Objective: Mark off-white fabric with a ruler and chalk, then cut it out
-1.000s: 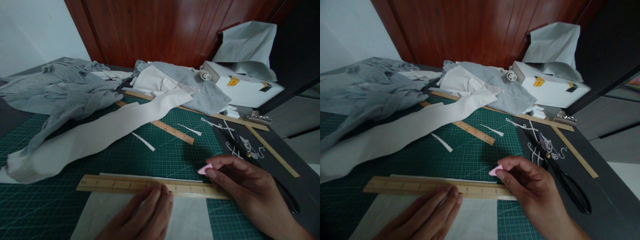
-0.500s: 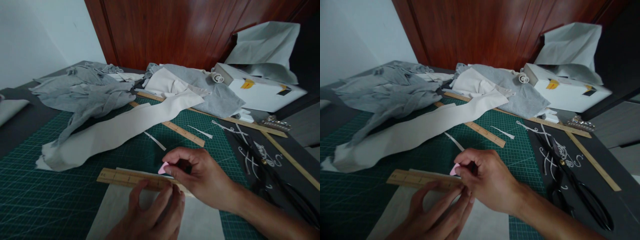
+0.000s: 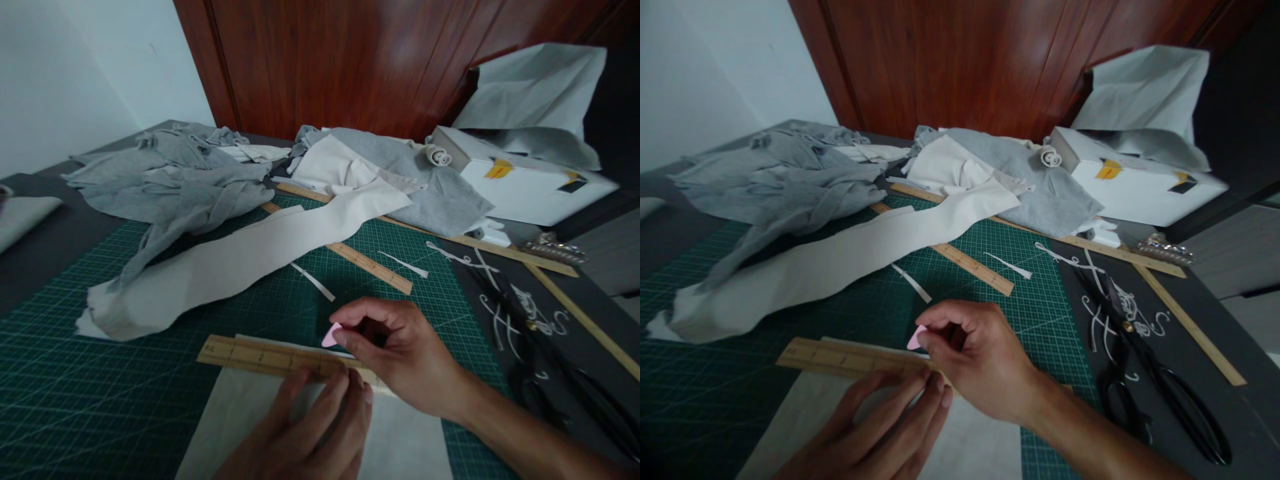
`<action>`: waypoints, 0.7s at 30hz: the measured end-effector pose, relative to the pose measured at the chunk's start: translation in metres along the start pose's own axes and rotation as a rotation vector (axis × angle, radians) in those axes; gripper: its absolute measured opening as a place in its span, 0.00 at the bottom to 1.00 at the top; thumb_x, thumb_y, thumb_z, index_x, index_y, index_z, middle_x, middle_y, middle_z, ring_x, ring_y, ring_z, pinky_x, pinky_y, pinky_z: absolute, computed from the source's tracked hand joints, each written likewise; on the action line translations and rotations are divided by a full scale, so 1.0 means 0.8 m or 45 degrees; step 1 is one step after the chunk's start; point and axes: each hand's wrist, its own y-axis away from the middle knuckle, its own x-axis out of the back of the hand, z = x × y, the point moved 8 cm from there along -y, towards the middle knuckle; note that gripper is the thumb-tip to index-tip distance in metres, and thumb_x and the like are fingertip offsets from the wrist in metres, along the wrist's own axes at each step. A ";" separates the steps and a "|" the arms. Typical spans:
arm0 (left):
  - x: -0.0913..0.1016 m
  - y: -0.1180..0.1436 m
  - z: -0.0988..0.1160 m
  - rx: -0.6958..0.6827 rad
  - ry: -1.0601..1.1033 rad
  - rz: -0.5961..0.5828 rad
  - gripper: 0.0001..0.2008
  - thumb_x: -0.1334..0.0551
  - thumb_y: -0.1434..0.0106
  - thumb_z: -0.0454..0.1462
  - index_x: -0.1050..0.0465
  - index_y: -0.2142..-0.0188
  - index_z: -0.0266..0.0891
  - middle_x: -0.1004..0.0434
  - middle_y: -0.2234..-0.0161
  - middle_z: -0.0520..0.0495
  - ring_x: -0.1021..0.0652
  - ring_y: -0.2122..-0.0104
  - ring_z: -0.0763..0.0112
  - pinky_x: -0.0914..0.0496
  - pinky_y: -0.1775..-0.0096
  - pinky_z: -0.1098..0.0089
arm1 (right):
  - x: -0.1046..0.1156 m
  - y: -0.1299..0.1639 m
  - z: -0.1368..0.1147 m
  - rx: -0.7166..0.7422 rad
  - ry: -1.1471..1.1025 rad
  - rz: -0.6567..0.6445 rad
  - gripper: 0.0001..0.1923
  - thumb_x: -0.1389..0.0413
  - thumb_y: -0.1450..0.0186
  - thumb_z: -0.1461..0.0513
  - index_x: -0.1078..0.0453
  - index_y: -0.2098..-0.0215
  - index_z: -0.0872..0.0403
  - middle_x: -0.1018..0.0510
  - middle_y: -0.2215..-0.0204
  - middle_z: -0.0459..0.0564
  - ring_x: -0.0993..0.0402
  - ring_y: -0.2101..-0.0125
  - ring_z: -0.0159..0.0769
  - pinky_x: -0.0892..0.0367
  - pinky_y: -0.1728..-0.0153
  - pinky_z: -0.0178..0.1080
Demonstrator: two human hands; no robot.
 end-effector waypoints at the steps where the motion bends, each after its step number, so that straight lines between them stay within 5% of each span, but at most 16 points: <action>1: 0.000 0.000 0.001 -0.004 -0.004 -0.003 0.17 0.44 0.23 0.40 0.22 0.42 0.40 0.22 0.40 0.49 0.34 0.36 0.60 0.57 0.28 0.53 | 0.000 0.000 -0.002 0.009 0.023 -0.008 0.05 0.38 0.31 0.64 0.19 0.64 0.52 0.14 0.70 0.47 0.24 0.73 0.33 0.32 0.72 0.37; 6: 0.001 -0.003 0.001 0.012 -0.022 0.014 0.17 0.45 0.23 0.39 0.21 0.43 0.40 0.22 0.40 0.47 0.33 0.37 0.59 0.41 0.36 0.56 | 0.004 0.001 -0.015 0.092 0.136 -0.017 0.06 0.38 0.32 0.65 0.17 0.64 0.54 0.13 0.68 0.51 0.21 0.70 0.37 0.31 0.71 0.38; 21: -0.001 -0.003 0.004 -0.003 -0.091 -0.025 0.16 0.44 0.24 0.39 0.22 0.44 0.39 0.22 0.41 0.47 0.33 0.38 0.58 0.38 0.42 0.51 | 0.013 0.008 -0.013 0.068 0.192 -0.021 0.06 0.38 0.30 0.65 0.18 0.64 0.54 0.13 0.68 0.49 0.20 0.69 0.36 0.29 0.68 0.38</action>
